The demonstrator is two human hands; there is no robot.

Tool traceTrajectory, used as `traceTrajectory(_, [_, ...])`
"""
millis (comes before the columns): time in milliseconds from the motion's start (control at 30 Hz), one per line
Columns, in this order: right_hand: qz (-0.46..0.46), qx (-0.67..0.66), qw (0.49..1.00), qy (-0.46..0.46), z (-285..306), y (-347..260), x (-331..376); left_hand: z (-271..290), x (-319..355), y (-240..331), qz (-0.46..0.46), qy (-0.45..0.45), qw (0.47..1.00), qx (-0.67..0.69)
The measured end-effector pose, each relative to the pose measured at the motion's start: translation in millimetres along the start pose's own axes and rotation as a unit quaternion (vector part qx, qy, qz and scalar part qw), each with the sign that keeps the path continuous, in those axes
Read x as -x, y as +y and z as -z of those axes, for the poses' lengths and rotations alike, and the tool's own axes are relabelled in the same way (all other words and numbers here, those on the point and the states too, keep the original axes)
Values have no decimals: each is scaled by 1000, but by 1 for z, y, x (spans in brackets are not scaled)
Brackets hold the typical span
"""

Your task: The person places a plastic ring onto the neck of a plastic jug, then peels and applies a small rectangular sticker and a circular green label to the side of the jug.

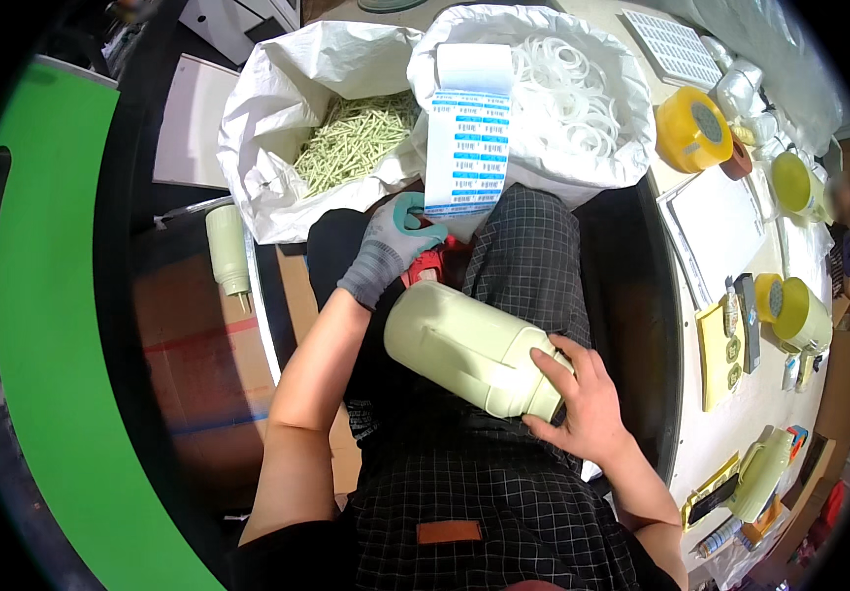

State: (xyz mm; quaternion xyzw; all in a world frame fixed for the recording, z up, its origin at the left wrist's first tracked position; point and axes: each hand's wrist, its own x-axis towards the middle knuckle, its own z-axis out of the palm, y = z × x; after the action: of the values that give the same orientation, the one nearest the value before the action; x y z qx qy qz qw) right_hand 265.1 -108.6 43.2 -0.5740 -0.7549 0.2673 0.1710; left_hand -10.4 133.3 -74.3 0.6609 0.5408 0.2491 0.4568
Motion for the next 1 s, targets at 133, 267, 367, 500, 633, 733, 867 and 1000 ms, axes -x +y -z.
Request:
traceTrajectory(133, [-3,-5,1000,-14,4,3,-5,-6,13,17,-37,112,989,-84])
traceTrajectory(267, [-44,-66,996,-37,-3,1,1,-1,17,33,-161,172,952,-198])
traceTrajectory(367, [-50,-65,996,-34,-4,-2,4,1,18,30,-228,190,919,-260])
traceTrajectory(500, [-54,-60,996,-28,-6,-1,8,-1,23,36,-232,196,912,-275])
traceTrajectory(633, [-54,-85,995,-25,-6,0,8,1,33,38,-200,165,925,-279])
traceTrajectory(733, [-65,-136,988,-30,-8,4,12,14,46,40,-262,217,893,-295])
traceTrajectory(867, [-126,-284,950,21,-32,11,22,23,101,46,-223,330,914,-81])
traceTrajectory(1000, [-107,-289,949,67,-68,3,20,20,155,46,31,287,908,305])
